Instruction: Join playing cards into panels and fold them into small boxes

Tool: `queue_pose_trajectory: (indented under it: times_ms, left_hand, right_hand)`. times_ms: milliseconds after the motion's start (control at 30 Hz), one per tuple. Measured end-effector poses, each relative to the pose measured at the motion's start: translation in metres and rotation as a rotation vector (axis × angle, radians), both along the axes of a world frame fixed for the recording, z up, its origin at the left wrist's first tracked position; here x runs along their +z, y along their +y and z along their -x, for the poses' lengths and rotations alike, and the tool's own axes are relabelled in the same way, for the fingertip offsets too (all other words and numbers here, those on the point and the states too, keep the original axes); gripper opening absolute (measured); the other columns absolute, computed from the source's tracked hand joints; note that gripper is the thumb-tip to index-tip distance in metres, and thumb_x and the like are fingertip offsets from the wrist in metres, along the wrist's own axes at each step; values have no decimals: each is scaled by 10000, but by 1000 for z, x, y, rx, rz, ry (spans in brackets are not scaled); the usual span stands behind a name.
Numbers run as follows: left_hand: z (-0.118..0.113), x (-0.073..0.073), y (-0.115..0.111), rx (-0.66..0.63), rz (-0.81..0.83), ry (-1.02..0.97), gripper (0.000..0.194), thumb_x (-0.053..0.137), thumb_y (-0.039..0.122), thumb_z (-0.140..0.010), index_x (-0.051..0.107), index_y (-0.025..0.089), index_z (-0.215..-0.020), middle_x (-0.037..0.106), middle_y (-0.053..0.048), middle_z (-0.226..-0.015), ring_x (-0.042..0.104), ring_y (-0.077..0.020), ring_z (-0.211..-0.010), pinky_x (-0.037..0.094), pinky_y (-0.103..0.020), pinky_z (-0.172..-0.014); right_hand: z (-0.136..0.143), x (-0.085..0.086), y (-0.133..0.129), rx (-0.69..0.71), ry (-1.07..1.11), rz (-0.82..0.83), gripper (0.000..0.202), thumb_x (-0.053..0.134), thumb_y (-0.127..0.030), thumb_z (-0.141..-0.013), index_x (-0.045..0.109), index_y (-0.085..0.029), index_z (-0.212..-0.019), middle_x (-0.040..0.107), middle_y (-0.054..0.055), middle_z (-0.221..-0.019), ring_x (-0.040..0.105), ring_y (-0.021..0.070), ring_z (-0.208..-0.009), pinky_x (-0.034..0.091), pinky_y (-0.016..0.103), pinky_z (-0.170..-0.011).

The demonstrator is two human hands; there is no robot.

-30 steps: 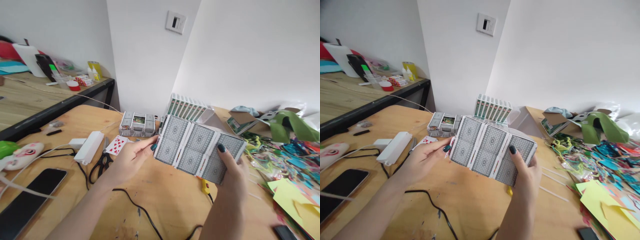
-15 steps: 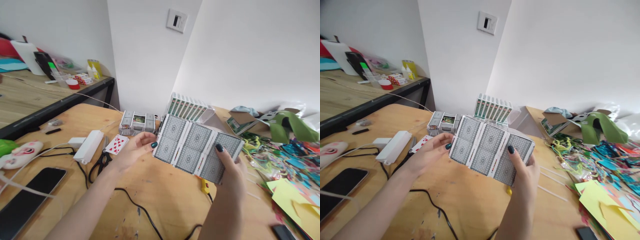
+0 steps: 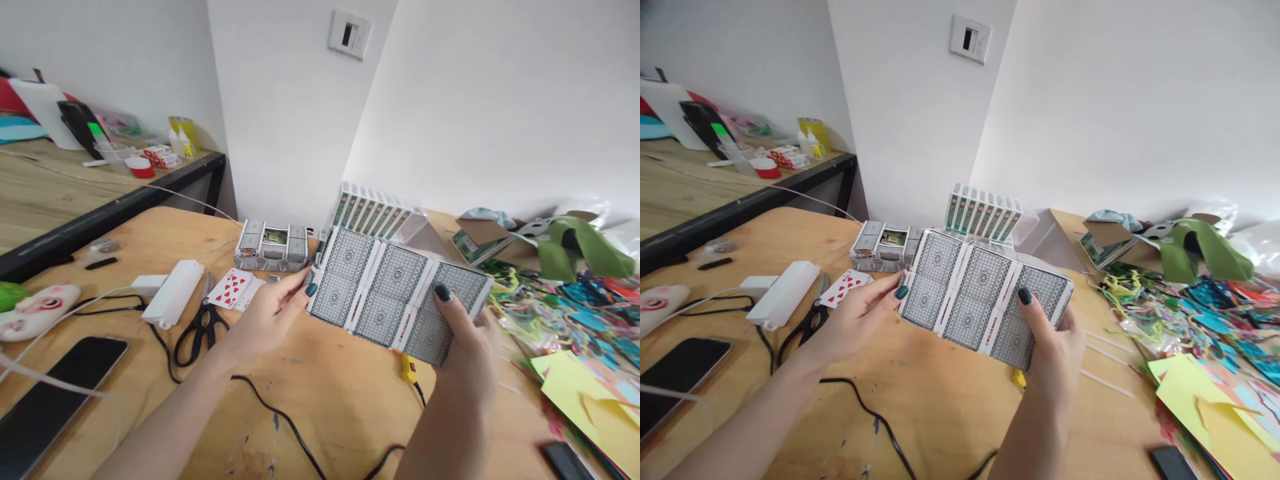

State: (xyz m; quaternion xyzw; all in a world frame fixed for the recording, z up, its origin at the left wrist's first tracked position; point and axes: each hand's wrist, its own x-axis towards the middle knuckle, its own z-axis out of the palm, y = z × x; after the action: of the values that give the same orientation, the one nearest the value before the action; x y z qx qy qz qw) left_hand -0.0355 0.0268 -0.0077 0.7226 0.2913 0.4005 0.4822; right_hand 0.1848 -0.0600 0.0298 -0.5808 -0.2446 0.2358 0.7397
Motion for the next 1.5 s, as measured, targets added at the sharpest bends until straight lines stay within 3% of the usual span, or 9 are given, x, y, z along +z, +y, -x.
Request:
queue_pose_trajectory:
  times_ms: [167,267,433,767,967,1233,1400,1500]
  left_hand:
    - [-3,-8,-3,101,-47,96,458,408,396,-956,510,189,-1351,709,-55,-1018,642,-214,-905,533,-291,-770]
    - [-7,-11,-4,153,-35,120,467,393,405,-957,520,166,-1338,709,-43,-893,636,-213,-845,527,-293,-737]
    - [-11,-9,-3,168,-5,75,480,389,410,-960,517,143,-1337,685,-64,-1118,623,-212,-964,490,-310,-883]
    - [-10,-11,-2,76,54,1,502,403,440,-956,497,162,-1363,609,-81,-1300,563,-249,-1179,414,-365,-1039]
    - [-9,-13,-2,86,0,26,485,395,401,-963,475,165,-1380,568,-91,-1352,519,-249,-1243,388,-367,-1074]
    - [-8,-13,-3,110,-82,101,454,361,326,-971,450,185,-1393,580,-84,-1334,513,-242,-1246,429,-357,-1037]
    - [-8,-13,-1,92,19,-9,472,404,337,-962,376,214,-1417,533,-84,-1378,468,-233,-1290,417,-347,-1047]
    - [-5,-11,2,26,92,-24,448,439,349,-949,418,212,-1374,581,-80,-1309,535,-226,-1209,455,-336,-994]
  right_hand:
    - [-1,0,-2,-6,-32,19,453,822,-355,-583,712,-224,-1003,733,49,-890,701,283,-761,600,389,-593]
    - [3,2,-3,-31,-49,34,478,825,-380,-581,708,-221,-1016,733,58,-905,698,292,-798,601,400,-626]
    - [8,5,-3,-65,-65,23,485,830,-393,-569,706,-205,-998,730,65,-929,697,275,-828,595,411,-735]
    - [9,9,-6,-75,-84,42,461,841,-387,-557,718,-213,-966,731,49,-861,695,256,-725,612,388,-637]
    - [8,10,-5,-71,-64,52,411,850,-381,-544,713,-213,-894,724,53,-854,689,252,-721,602,386,-631]
    - [8,6,-4,-104,-90,19,496,854,-397,-517,718,-194,-947,722,54,-826,683,241,-695,595,379,-610]
    - [11,9,-4,-91,-77,59,471,853,-413,-522,708,-199,-915,722,43,-834,687,248,-718,604,383,-637]
    - [9,9,-4,-78,-62,61,414,849,-411,-529,706,-226,-870,728,36,-841,695,265,-744,609,392,-648]
